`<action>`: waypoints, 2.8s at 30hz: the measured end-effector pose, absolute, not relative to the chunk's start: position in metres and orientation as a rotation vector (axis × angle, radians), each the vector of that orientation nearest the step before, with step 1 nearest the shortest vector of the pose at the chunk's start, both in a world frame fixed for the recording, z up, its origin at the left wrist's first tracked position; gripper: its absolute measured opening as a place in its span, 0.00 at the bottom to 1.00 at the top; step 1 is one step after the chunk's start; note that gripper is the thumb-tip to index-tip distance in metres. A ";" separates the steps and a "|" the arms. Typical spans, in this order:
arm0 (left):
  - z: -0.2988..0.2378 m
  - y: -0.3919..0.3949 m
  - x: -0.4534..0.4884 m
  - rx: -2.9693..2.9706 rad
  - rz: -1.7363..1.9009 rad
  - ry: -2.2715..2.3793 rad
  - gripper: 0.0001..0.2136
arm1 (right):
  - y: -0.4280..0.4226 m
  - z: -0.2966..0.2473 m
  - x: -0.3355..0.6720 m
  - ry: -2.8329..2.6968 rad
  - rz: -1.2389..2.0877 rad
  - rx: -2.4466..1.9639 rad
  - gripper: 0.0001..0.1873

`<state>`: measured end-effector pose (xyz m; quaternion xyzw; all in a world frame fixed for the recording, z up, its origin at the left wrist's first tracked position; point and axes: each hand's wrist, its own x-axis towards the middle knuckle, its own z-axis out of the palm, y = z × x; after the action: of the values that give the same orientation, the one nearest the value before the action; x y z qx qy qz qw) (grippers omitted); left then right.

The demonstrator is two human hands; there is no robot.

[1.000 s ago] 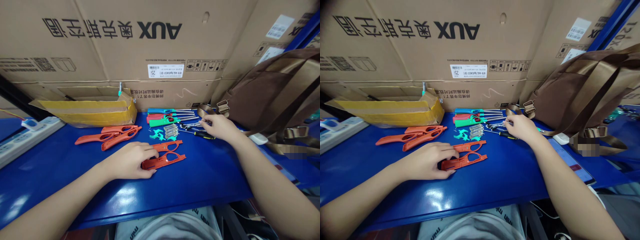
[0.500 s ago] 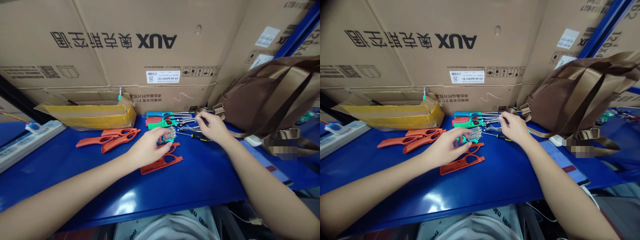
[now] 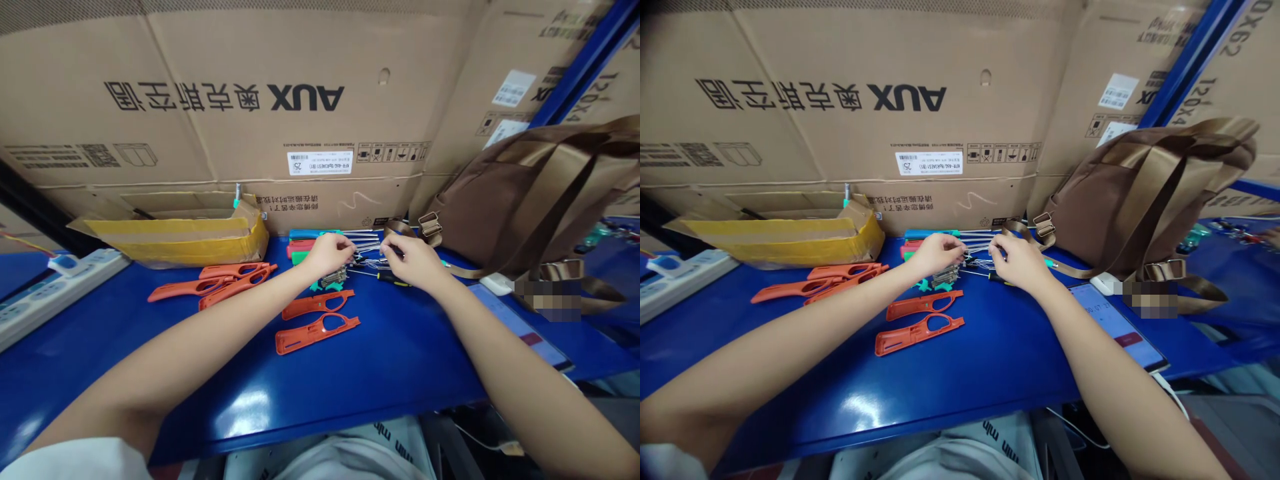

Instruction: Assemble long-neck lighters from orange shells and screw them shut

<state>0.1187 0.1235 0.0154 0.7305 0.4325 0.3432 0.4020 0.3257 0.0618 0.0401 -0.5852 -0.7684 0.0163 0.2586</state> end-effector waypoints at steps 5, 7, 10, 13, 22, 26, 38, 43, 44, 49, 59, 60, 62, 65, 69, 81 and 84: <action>0.023 0.115 0.122 1.902 0.937 1.049 0.05 | 0.068 0.031 0.328 -2.045 0.076 -1.706 0.08; 0.025 0.112 0.123 1.929 0.941 1.036 0.05 | 0.070 0.029 0.330 -1.978 0.079 -1.730 0.08; 0.024 0.111 0.125 1.979 0.945 1.033 0.05 | 0.073 0.028 0.331 -1.866 0.071 -1.704 0.10; 0.021 0.115 0.127 2.025 0.948 1.048 0.06 | 0.075 0.028 0.333 -1.767 0.059 -1.630 0.11; 0.020 0.114 0.121 2.068 0.948 1.056 0.08 | 0.075 0.028 0.328 -1.724 0.149 -1.371 0.12; 0.025 0.096 0.106 1.940 0.935 1.049 0.12 | 0.061 0.037 0.318 -1.822 0.211 -1.285 0.12; 0.025 -0.011 0.021 2.276 0.600 1.179 0.22 | 0.024 0.033 0.290 -2.331 0.705 -0.967 0.08; 0.028 -0.019 0.011 2.539 0.555 1.253 0.26 | 0.023 0.029 0.287 -2.320 0.695 -0.932 0.04; 0.027 -0.017 0.009 2.545 0.525 1.244 0.25 | 0.024 0.029 0.287 -2.312 0.678 -0.930 0.04; 0.027 -0.006 0.000 2.689 0.340 1.078 0.14 | 0.029 0.031 0.288 -2.345 0.520 -0.925 0.06; 0.035 -0.003 -0.007 2.663 0.398 1.061 0.15 | 0.025 0.033 0.289 -2.539 0.726 -0.956 0.09; 0.033 -0.003 -0.007 2.653 0.437 1.060 0.17 | 0.024 0.033 0.288 -2.550 0.745 -0.960 0.09; 0.030 -0.003 -0.006 2.647 0.503 1.045 0.17 | 0.023 0.032 0.287 -2.554 0.773 -0.963 0.09; 0.025 -0.005 -0.004 2.648 0.620 0.999 0.16 | 0.021 0.032 0.285 -2.554 0.798 -0.971 0.10; 0.023 -0.008 -0.002 2.659 0.775 0.957 0.12 | 0.019 0.035 0.285 -2.566 0.822 -0.983 0.11; 0.019 -0.006 0.000 2.578 0.771 0.912 0.09 | 0.020 0.032 0.282 -2.642 0.921 -0.827 0.10; 0.019 -0.005 0.000 2.573 0.701 0.930 0.10 | 0.021 0.032 0.284 -2.646 0.909 -0.861 0.11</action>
<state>0.0003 -0.0049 0.0188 0.8996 0.3251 0.2451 0.1580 0.2842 0.0209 0.0325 -0.2923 -0.8987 0.3089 0.1069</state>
